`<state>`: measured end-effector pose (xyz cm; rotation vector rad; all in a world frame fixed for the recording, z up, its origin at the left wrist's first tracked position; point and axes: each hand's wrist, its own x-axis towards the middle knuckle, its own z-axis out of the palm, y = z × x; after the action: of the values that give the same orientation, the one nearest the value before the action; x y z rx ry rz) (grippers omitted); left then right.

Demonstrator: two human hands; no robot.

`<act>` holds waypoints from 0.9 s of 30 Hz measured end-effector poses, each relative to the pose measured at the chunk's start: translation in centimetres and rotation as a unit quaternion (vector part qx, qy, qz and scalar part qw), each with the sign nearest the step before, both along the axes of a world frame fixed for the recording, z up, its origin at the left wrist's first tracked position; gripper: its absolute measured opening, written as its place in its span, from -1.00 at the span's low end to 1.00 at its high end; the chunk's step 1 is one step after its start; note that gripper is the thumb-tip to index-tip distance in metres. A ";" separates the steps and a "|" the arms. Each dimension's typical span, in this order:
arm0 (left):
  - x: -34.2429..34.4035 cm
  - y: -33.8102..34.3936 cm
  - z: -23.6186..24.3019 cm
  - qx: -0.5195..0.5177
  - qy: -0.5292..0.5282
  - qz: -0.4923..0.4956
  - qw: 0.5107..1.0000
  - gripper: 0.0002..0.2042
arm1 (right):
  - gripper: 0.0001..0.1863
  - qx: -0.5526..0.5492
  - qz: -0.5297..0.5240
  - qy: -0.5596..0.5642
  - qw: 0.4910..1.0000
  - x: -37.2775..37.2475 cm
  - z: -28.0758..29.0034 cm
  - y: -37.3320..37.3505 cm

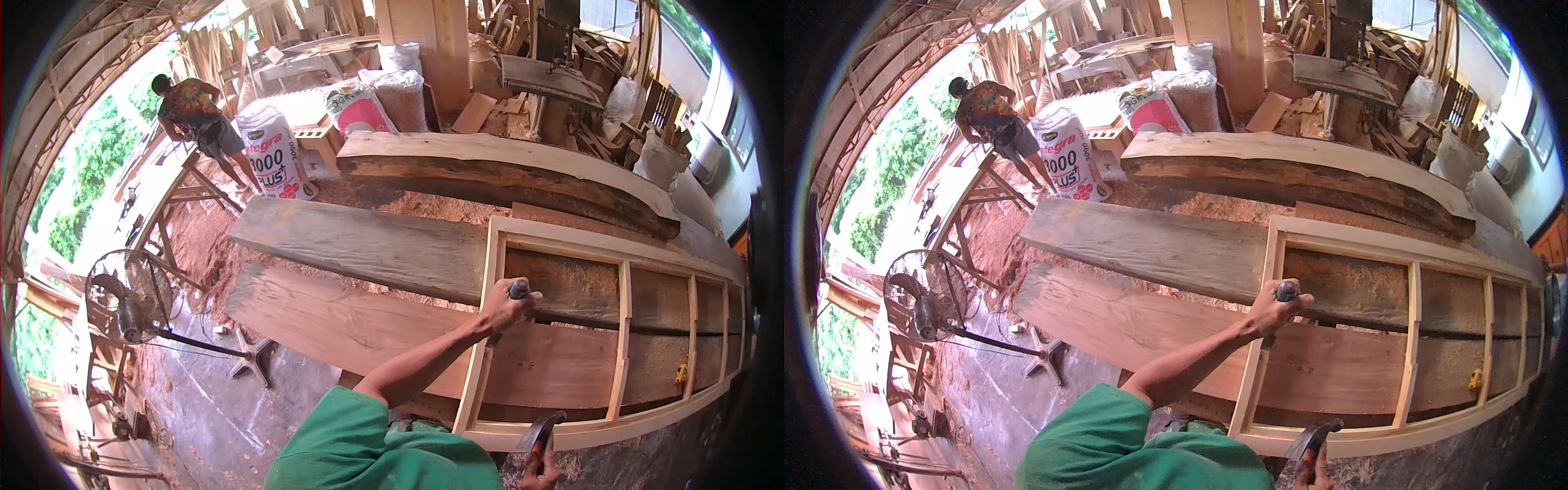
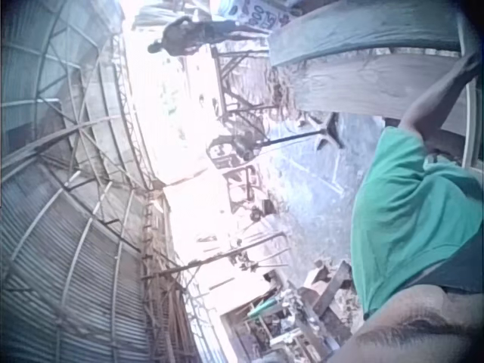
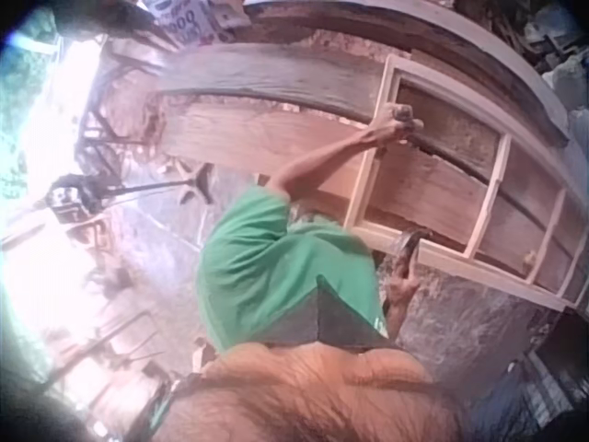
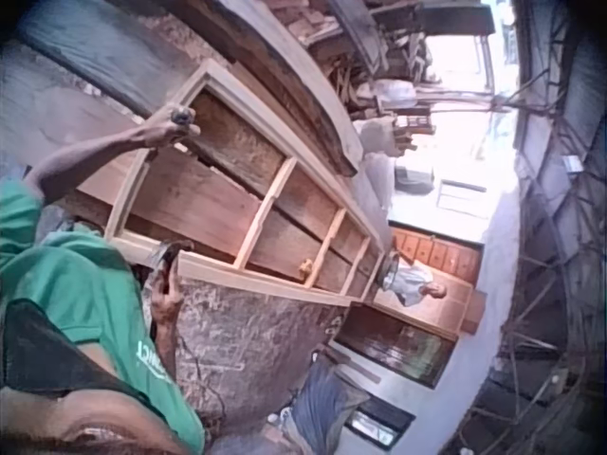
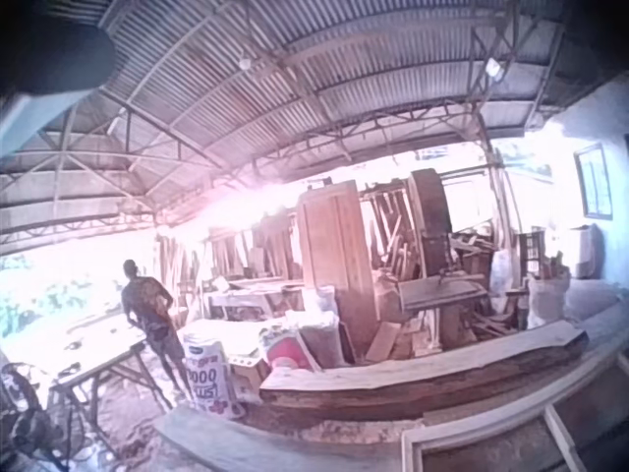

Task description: The recorder uses a chisel and hammer to refine the corners of a wooden frame in a workshop environment.

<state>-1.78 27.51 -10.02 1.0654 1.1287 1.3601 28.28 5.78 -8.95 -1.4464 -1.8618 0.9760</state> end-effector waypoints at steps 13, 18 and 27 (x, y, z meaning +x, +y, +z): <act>0.2 -1.2 0.3 0.022 -0.010 0.001 1.000 -0.63 | -0.45 0.065 0.014 -0.058 0.996 0.4 -1.1 -0.1; 0.2 -1.7 0.3 0.000 -0.012 -0.002 1.000 -0.65 | -0.35 0.010 -0.045 -0.048 0.998 0.7 -2.1 -1.1; -2.3 -0.5 2.1 0.024 -0.053 0.052 0.997 -0.69 | -0.41 -0.140 -0.054 -0.010 0.989 -1.5 2.1 0.2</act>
<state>-4.12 26.97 -7.97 0.9669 1.0904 1.5143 26.74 6.00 -6.81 -1.7070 -1.6904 1.2104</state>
